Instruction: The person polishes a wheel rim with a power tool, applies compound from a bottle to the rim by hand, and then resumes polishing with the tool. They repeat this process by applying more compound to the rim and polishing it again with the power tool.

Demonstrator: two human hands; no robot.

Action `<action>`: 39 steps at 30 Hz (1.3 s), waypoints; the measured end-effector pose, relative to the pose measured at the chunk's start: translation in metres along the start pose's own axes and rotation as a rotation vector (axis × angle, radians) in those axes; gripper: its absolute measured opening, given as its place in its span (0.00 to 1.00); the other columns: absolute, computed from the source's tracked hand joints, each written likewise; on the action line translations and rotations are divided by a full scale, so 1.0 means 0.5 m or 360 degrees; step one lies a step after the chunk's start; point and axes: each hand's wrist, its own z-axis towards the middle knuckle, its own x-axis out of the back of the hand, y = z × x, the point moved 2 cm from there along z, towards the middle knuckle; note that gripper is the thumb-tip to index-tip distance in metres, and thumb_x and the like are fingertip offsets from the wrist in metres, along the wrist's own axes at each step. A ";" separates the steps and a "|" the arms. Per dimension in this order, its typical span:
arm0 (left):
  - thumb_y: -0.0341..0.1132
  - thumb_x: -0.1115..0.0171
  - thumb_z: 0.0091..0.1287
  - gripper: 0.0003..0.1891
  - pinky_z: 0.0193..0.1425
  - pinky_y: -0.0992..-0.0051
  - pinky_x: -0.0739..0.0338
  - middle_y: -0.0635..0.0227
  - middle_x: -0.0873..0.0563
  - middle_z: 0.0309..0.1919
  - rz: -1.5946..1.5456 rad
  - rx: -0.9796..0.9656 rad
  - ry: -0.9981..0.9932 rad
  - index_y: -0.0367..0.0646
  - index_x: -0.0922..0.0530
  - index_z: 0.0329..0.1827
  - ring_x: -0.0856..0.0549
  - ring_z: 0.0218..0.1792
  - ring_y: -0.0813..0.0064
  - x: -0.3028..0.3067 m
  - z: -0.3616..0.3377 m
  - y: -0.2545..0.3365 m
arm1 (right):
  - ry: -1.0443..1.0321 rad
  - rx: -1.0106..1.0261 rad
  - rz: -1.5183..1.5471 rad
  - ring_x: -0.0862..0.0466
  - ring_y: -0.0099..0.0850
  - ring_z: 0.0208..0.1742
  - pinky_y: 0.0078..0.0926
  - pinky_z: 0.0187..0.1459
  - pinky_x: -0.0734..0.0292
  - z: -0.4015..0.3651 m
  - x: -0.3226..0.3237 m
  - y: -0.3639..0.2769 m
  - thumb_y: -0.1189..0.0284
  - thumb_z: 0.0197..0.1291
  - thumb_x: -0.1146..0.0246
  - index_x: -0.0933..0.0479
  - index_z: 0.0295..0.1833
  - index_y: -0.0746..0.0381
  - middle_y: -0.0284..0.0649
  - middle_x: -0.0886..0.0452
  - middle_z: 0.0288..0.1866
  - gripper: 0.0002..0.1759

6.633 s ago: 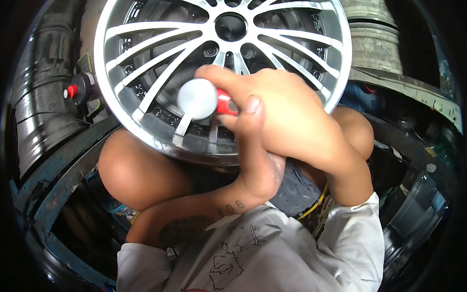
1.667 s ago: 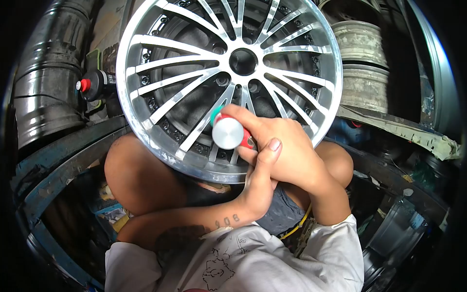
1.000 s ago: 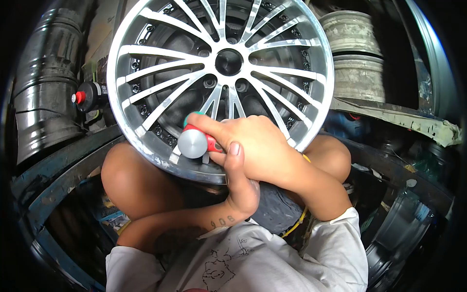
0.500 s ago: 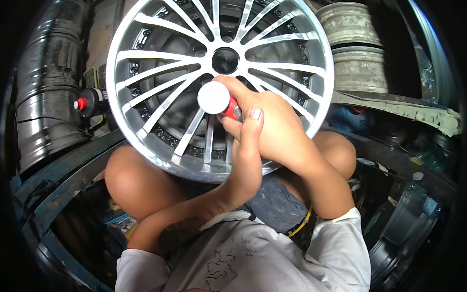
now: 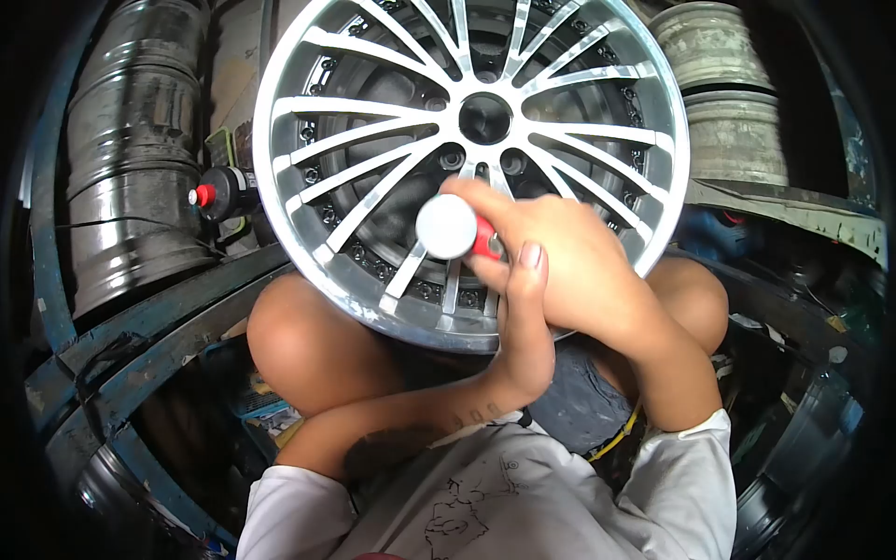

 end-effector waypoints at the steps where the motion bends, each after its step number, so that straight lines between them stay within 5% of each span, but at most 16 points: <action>1: 0.55 0.49 0.83 0.42 0.78 0.69 0.36 0.53 0.35 0.76 0.0013 0.0004 0.0046 0.29 0.51 0.84 0.33 0.76 0.69 0.004 -0.008 -0.006 | -0.0104 0.0055 -0.0020 0.12 0.52 0.34 0.40 0.36 0.19 0.004 -0.008 -0.003 0.64 0.58 0.29 0.24 0.71 0.51 0.47 0.13 0.32 0.33; 7: 0.55 0.51 0.84 0.43 0.80 0.69 0.38 0.51 0.35 0.78 0.0056 -0.0062 -0.0076 0.25 0.51 0.84 0.34 0.78 0.68 -0.011 0.012 0.017 | 0.0099 -0.0027 0.0026 0.12 0.55 0.36 0.48 0.36 0.20 0.003 0.003 0.004 0.66 0.59 0.28 0.26 0.72 0.52 0.51 0.13 0.32 0.34; 9: 0.55 0.52 0.85 0.43 0.80 0.68 0.38 0.51 0.35 0.78 0.0085 -0.0128 -0.0266 0.24 0.51 0.84 0.35 0.79 0.67 -0.038 0.042 0.036 | 0.0285 -0.0023 0.0045 0.12 0.49 0.33 0.35 0.40 0.18 0.007 0.012 0.037 0.70 0.59 0.30 0.25 0.72 0.55 0.48 0.13 0.34 0.33; 12: 0.55 0.53 0.86 0.43 0.81 0.68 0.39 0.50 0.36 0.79 0.0092 -0.0068 -0.0428 0.22 0.51 0.84 0.35 0.80 0.67 -0.054 0.069 0.037 | 0.0372 -0.0041 0.0130 0.10 0.39 0.36 0.31 0.45 0.17 0.014 0.017 0.060 0.71 0.61 0.30 0.25 0.73 0.57 0.45 0.10 0.39 0.32; 15: 0.60 0.50 0.83 0.42 0.61 0.71 0.24 0.55 0.24 0.66 0.0154 0.0242 -0.0424 0.26 0.41 0.80 0.21 0.63 0.72 -0.034 0.067 0.012 | 0.0231 -0.0090 0.0135 0.08 0.39 0.36 0.31 0.44 0.16 0.005 0.020 0.048 0.70 0.61 0.30 0.25 0.72 0.57 0.44 0.10 0.38 0.32; 19: 0.62 0.50 0.82 0.35 0.40 0.76 0.25 0.65 0.19 0.49 0.0072 0.0381 -0.0328 0.35 0.31 0.71 0.19 0.42 0.80 -0.020 0.008 -0.008 | -0.0008 -0.0110 0.0073 0.08 0.40 0.33 0.32 0.39 0.16 -0.025 0.000 0.022 0.69 0.61 0.29 0.24 0.71 0.54 0.44 0.10 0.34 0.31; 24: 0.61 0.47 0.80 0.29 0.44 0.72 0.23 0.67 0.18 0.48 -0.0194 0.0449 -0.0462 0.41 0.26 0.64 0.18 0.44 0.78 0.021 -0.038 -0.053 | -0.0216 -0.0044 -0.0053 0.09 0.44 0.29 0.35 0.34 0.17 -0.056 -0.026 -0.002 0.67 0.61 0.30 0.24 0.71 0.52 0.44 0.13 0.27 0.31; 27: 0.62 0.46 0.80 0.29 0.45 0.71 0.22 0.68 0.17 0.47 -0.0202 0.0603 -0.0743 0.42 0.24 0.61 0.18 0.44 0.77 0.014 -0.046 -0.042 | -0.0027 -0.0035 -0.0075 0.09 0.46 0.31 0.35 0.36 0.16 -0.095 -0.014 -0.007 0.67 0.60 0.30 0.25 0.73 0.51 0.45 0.12 0.30 0.32; 28: 0.61 0.44 0.80 0.29 0.46 0.72 0.23 0.67 0.18 0.46 -0.0147 0.0621 -0.0788 0.40 0.23 0.61 0.19 0.43 0.78 0.004 -0.058 -0.024 | 0.0076 -0.0063 -0.0094 0.10 0.52 0.33 0.45 0.36 0.18 -0.112 -0.006 -0.014 0.67 0.58 0.29 0.26 0.73 0.48 0.49 0.13 0.31 0.35; 32: 0.61 0.44 0.81 0.33 0.50 0.72 0.24 0.65 0.18 0.44 0.0335 0.0535 -0.1361 0.33 0.22 0.60 0.19 0.45 0.77 -0.022 -0.079 0.011 | 0.0605 -0.0126 0.0015 0.10 0.50 0.34 0.34 0.39 0.18 -0.205 0.000 -0.035 0.72 0.58 0.28 0.26 0.74 0.54 0.50 0.11 0.37 0.36; 33: 0.67 0.44 0.79 0.38 0.54 0.67 0.21 0.58 0.14 0.46 0.0870 0.0390 -0.1494 0.30 0.20 0.57 0.15 0.49 0.68 -0.011 -0.077 0.011 | 0.0661 -0.0134 0.0096 0.09 0.48 0.35 0.34 0.41 0.17 -0.230 -0.006 -0.034 0.73 0.58 0.28 0.26 0.75 0.55 0.50 0.11 0.38 0.36; 35: 0.72 0.45 0.76 0.45 0.55 0.63 0.19 0.47 0.12 0.45 0.1713 0.0632 -0.1842 0.24 0.18 0.50 0.12 0.49 0.60 -0.019 -0.079 0.063 | 0.0776 -0.0144 0.0259 0.08 0.44 0.38 0.34 0.44 0.17 -0.282 -0.029 -0.013 0.75 0.60 0.27 0.26 0.75 0.57 0.50 0.10 0.41 0.36; 36: 0.76 0.46 0.74 0.51 0.51 0.60 0.17 0.38 0.13 0.42 0.1643 0.0385 -0.1918 0.18 0.18 0.43 0.11 0.45 0.55 -0.003 -0.082 0.017 | 0.0798 -0.0097 0.0267 0.10 0.36 0.49 0.32 0.54 0.18 -0.311 -0.036 -0.008 0.79 0.62 0.26 0.28 0.76 0.61 0.47 0.10 0.53 0.36; 37: 0.76 0.46 0.74 0.52 0.52 0.60 0.17 0.38 0.13 0.42 0.1695 0.0453 -0.1960 0.17 0.18 0.43 0.11 0.45 0.53 -0.006 -0.089 0.023 | 0.0828 -0.0078 0.0451 0.15 0.31 0.59 0.31 0.63 0.21 -0.334 -0.054 0.007 0.80 0.64 0.27 0.29 0.77 0.62 0.43 0.15 0.62 0.36; 39: 0.76 0.46 0.73 0.53 0.54 0.59 0.17 0.36 0.13 0.42 0.1794 0.0588 -0.2028 0.16 0.19 0.43 0.11 0.47 0.51 -0.007 -0.099 0.044 | 0.0860 -0.0170 0.0763 0.17 0.29 0.61 0.30 0.65 0.22 -0.352 -0.083 0.022 0.80 0.65 0.27 0.29 0.77 0.63 0.41 0.17 0.66 0.36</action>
